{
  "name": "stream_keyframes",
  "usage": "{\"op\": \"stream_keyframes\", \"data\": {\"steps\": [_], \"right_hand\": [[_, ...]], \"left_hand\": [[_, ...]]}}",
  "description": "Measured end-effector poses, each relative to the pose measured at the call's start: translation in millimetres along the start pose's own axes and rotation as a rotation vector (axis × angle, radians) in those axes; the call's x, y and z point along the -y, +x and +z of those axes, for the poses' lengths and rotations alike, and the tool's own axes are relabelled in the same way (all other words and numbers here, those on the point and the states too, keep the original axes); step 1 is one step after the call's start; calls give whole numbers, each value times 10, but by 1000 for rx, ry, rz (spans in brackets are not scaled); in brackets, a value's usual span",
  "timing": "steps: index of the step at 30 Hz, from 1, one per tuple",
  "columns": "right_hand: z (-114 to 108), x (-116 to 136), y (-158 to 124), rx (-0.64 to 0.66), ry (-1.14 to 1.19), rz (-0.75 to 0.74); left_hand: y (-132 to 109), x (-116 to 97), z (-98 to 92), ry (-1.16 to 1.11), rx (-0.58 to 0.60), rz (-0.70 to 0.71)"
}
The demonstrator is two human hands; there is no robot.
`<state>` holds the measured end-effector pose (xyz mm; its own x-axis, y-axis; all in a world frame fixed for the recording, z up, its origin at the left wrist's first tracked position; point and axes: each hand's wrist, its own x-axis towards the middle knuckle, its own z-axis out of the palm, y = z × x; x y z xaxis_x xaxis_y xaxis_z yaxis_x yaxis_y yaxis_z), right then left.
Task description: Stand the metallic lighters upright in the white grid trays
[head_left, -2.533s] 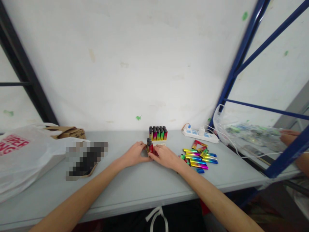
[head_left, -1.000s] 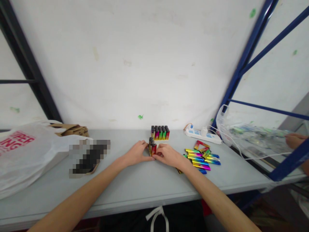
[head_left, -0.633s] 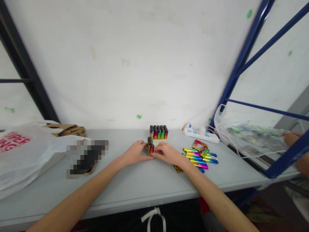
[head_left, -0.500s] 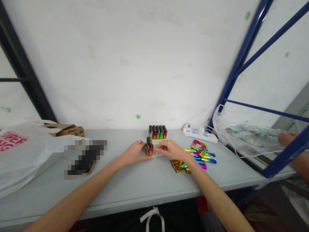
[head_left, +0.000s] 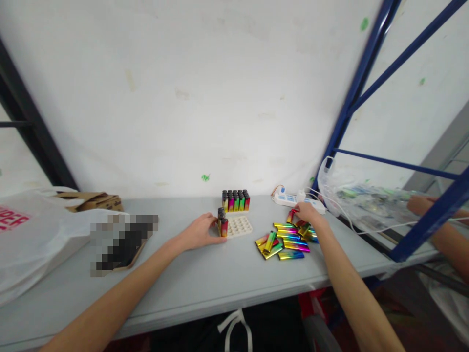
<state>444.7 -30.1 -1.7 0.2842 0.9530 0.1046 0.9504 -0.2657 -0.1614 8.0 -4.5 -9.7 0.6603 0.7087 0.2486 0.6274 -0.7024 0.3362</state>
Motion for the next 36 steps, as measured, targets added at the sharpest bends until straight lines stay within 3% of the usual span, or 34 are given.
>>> {"op": "stream_keyframes", "data": {"steps": [5, 8, 11, 14, 17, 21, 24, 28, 36], "right_hand": [[-49, 73, 10, -103, 90, -59], [-109, 258, -18, -177, 518, -198], [-161, 593, -105, -55, 1030, -369], [-233, 1020, -236, 78, 1260, -490], [-290, 1438, -362, 285, 1426, -508], [-181, 1851, -471, 300, 1515, -365], [11, 2005, -528, 289, 1482, -241], [185, 2053, -593, 261, 1461, -173], [202, 2043, -648, 240, 1455, -170]], "left_hand": [[-10, 41, -19, -16, -2, 19], [-29, 61, -68, -24, 20, 25], [-57, 66, -134, -14, 54, 22], [-86, 60, -181, -14, 81, 25], [-106, 55, -186, -41, 77, 24], [-116, 57, -157, -44, 60, 25], [-116, 57, -147, -62, 69, 42], [-117, 33, -162, -60, 81, 45], [-115, 32, -169, -59, 102, 18]]}}
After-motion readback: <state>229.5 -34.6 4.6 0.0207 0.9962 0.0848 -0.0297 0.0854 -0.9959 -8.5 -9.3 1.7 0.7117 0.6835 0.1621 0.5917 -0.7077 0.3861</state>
